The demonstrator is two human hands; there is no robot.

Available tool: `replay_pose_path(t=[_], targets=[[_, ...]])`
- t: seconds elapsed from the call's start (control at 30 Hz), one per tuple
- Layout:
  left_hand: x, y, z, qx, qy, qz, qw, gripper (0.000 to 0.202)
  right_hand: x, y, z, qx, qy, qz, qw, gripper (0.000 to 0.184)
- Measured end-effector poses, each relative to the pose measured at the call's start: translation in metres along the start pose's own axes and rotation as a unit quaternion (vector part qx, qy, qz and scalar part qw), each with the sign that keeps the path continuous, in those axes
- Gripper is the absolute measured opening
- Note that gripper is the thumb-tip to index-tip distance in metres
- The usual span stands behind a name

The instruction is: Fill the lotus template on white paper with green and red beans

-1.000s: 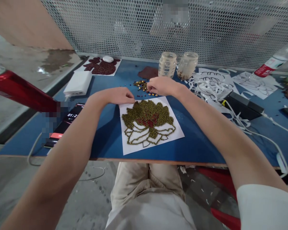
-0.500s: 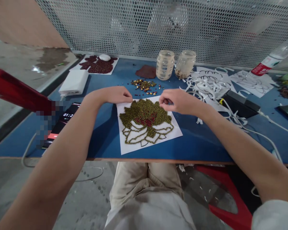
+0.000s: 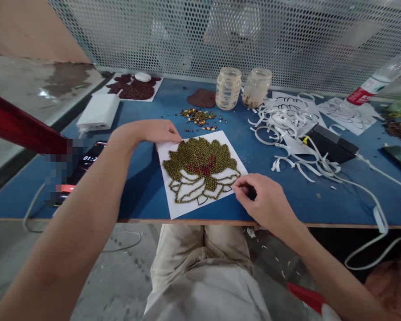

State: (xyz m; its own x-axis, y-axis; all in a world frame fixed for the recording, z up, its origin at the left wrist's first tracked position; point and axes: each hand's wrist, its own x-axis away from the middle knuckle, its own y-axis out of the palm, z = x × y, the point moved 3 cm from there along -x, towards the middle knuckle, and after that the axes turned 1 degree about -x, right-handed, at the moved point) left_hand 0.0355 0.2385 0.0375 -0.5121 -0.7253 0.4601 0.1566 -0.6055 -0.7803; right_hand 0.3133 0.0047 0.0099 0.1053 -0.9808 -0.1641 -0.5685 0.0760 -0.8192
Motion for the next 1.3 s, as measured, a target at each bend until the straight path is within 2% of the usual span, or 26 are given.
replay_pose_path(t=[0.1, 0.2, 0.6, 0.8, 1.0, 1.3], targets=[[0.002, 0.000, 0.002, -0.001, -0.002, 0.003, 1.000, 0.026, 0.006, 0.006, 0.002, -0.014, 0.042, 0.017, 0.999, 0.019], [0.002, 0.000, 0.002, 0.002, -0.002, 0.008, 1.000, 0.025, 0.007, 0.011, 0.002, -0.006, 0.055, 0.026, 0.998, 0.019], [0.000, 0.001, -0.002, 0.010, -0.006, 0.008, 1.000, 0.026, 0.001, 0.012, -0.001, 0.008, 0.084, 0.013, 0.996, 0.019], [0.001, 0.000, 0.000, 0.007, -0.002, 0.004, 1.000, 0.027, 0.002, 0.011, 0.006, -0.042, 0.102, 0.036, 0.993, 0.026], [0.002, 0.001, 0.000, 0.015, -0.006, 0.008, 1.000, 0.025, 0.007, 0.014, 0.013, -0.100, 0.087, 0.037, 0.991, 0.027], [0.002, 0.001, 0.001, 0.014, -0.001, 0.003, 1.000, 0.023, 0.004, 0.022, 0.011, -0.061, 0.104, 0.028, 0.992, 0.025]])
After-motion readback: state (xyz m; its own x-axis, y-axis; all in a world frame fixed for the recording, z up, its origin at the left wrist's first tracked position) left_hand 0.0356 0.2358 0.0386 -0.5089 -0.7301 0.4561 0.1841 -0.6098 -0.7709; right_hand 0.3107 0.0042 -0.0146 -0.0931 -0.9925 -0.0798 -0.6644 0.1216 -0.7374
